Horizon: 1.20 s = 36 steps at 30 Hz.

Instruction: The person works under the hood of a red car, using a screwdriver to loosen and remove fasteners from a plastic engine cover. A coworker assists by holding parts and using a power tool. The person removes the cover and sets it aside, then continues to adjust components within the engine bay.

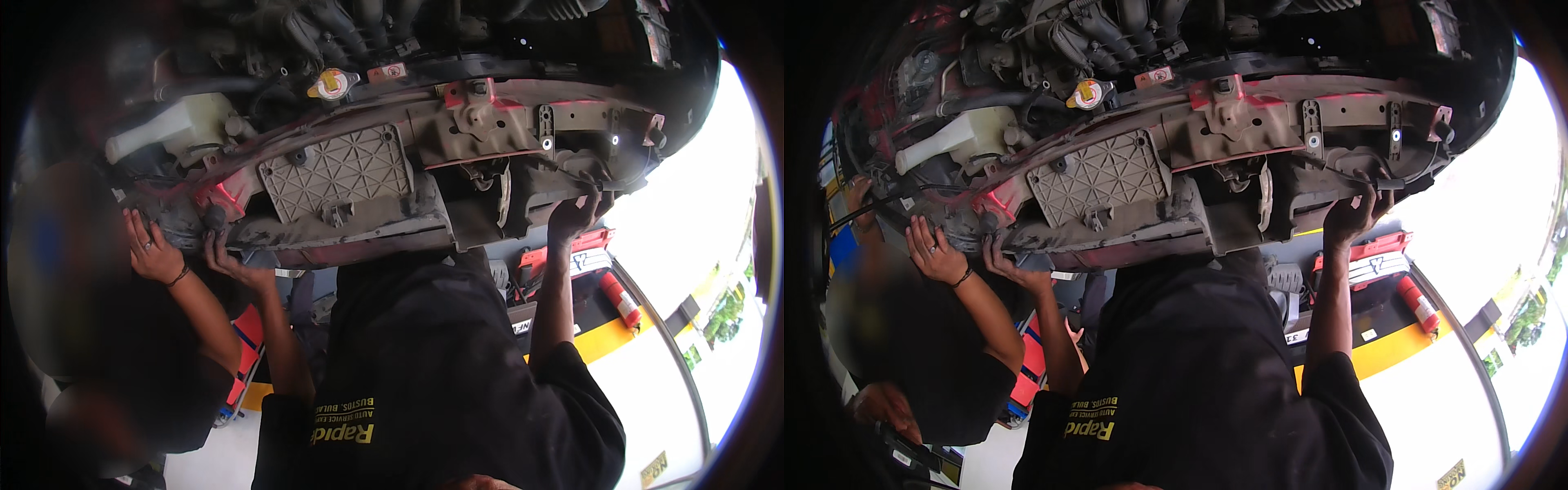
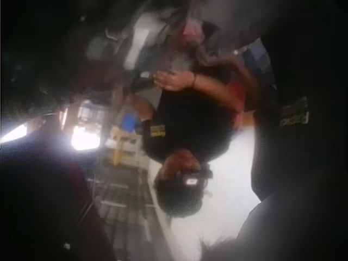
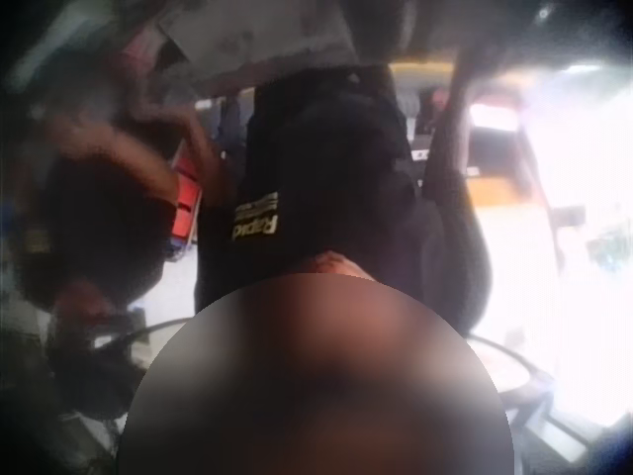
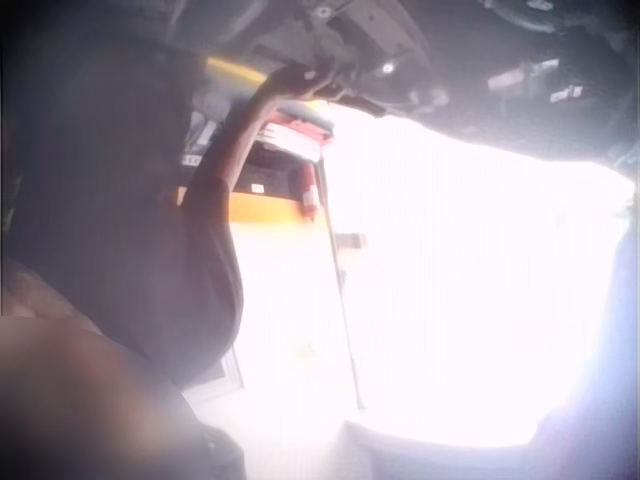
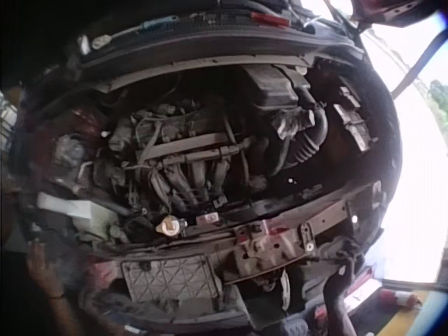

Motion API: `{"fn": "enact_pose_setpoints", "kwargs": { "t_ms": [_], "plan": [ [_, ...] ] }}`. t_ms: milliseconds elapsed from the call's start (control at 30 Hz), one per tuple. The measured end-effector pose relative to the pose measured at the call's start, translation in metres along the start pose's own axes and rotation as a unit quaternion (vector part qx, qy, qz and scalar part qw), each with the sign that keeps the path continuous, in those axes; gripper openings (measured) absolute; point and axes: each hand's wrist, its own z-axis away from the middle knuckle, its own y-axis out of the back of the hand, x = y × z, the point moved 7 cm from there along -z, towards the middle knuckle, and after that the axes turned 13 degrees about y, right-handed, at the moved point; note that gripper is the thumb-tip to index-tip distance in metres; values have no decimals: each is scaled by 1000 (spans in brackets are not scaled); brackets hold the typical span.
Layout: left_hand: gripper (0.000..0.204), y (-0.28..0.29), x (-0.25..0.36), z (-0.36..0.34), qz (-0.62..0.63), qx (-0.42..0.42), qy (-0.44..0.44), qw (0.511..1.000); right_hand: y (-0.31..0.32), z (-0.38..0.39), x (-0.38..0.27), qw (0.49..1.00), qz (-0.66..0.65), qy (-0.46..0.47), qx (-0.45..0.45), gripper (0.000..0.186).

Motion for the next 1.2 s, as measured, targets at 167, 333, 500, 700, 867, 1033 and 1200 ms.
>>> {"fn": "enact_pose_setpoints", "kwargs": {
  "t_ms": [167, 333, 500, 700, 867, 1033, 1200],
  "plan": [
    [69, -3, 5, -2, 8, -11, 18, 1000, 0, 1, 9, 998, 32, 10, -57, 39],
    [58, -1, -4, -6, 29, -43, 20, 998, 0, 6, 20, 998, 42, 33, -40, 38],
    [47, 3, -11, -9, 88, -58, 32, 994, 2, 2, 30, 998, 46, 35, -40, 38],
    [32, 9, -25, -10, 115, -79, 56, 989, 7, -18, 23, 979, 69, 119, -151, 30],
    [41, 11, -38, -4, 223, 17, 121, 967, 9, -27, 17, 965, 68, 145, -206, 31],
    [39, 26, -47, 57, 340, 126, 224, 905, 12, -29, 11, 960, 98, 131, -226, 49],
    [23, 45, -80, 198, 272, 71, 321, 904, 3, -31, 15, 954, 123, 122, -243, 54]
  ]
}}
